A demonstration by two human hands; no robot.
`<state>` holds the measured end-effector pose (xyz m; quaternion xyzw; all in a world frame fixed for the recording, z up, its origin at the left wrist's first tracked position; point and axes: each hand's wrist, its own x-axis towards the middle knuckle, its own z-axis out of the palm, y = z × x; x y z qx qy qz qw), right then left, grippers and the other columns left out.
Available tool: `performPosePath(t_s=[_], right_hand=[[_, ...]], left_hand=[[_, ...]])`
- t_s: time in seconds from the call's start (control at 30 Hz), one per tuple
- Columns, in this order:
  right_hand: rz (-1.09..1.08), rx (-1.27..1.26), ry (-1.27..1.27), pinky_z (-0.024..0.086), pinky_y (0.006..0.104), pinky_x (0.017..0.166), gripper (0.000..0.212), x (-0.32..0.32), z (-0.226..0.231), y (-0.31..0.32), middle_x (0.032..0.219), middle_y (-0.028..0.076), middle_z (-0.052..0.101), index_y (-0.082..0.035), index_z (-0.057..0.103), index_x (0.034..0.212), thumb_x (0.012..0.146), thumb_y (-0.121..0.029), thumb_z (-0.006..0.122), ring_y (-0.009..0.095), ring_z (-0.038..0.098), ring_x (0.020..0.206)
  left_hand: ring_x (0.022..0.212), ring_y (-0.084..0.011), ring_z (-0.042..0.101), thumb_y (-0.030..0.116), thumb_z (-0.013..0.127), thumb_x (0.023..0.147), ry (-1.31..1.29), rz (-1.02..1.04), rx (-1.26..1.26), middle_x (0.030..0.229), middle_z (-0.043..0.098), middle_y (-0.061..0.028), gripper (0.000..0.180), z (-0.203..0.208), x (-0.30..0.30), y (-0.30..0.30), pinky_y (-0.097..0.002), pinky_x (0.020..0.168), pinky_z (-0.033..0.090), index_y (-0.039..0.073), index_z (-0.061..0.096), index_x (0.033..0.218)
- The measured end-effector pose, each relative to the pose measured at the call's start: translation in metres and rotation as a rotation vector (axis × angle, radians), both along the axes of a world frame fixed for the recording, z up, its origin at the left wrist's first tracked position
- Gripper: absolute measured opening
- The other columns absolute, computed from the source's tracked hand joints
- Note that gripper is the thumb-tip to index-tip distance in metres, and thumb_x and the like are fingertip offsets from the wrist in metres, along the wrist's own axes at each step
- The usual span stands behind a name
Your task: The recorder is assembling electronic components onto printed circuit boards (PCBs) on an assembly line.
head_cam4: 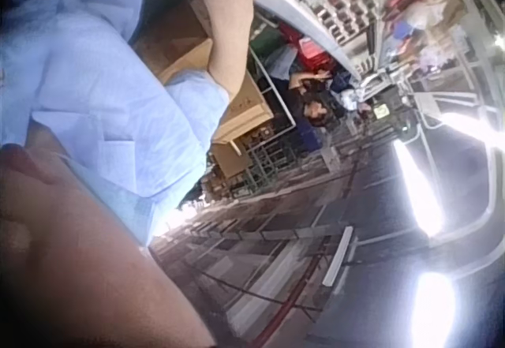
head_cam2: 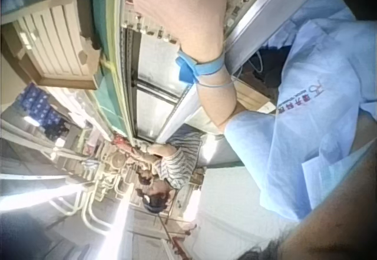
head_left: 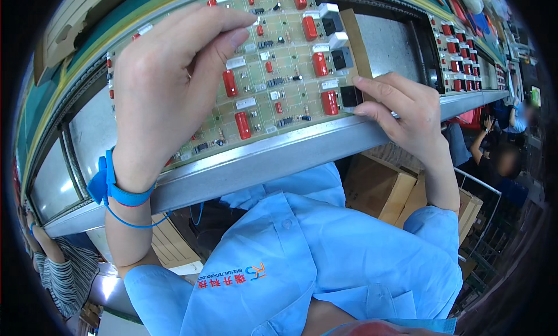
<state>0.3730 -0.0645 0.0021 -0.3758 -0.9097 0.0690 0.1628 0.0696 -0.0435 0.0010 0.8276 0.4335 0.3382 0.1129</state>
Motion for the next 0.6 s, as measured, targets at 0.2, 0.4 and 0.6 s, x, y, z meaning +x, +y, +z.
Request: performPosePath(t_s=[0.2,0.4,0.6], right_hand=[[0.048,0.009,-0.009,0.047,0.0286,0.052,0.03,-0.011,0.021,0.017,0.075,0.004,0.063,-0.009,0.071,0.102,0.077,-0.027,0.075,0.02,0.061,0.061],[-0.095,0.125,0.133,0.048,0.0292,0.06,0.023,-0.018,0.019,0.092,0.084,0.005,0.065,-0.011,0.07,0.106,0.084,-0.018,0.069,0.022,0.062,0.068],[-0.288,0.424,-0.049,0.05,0.0356,0.085,0.033,-0.014,-0.011,0.18,0.114,0.006,0.063,-0.013,0.065,0.118,0.086,-0.023,0.067,0.026,0.06,0.103]], left_hand=[[0.071,-0.0209,0.063,0.003,0.067,0.084,-0.039,0.043,0.027,0.081,0.066,-0.0079,0.014,-0.001,0.002,0.0,-0.0289,0.061,0.049,0.006,0.069,0.098],[0.065,-0.024,0.064,0.008,0.068,0.082,-0.058,0.062,0.072,0.077,0.064,-0.0054,0.01,0.005,0.002,0.002,-0.033,0.053,0.049,0.01,0.069,0.091],[0.068,-0.0249,0.064,-0.002,0.067,0.08,-0.035,0.057,0.042,0.078,0.064,-0.0093,0.016,0.015,-0.003,-0.003,-0.0316,0.058,0.05,0.005,0.069,0.095]])
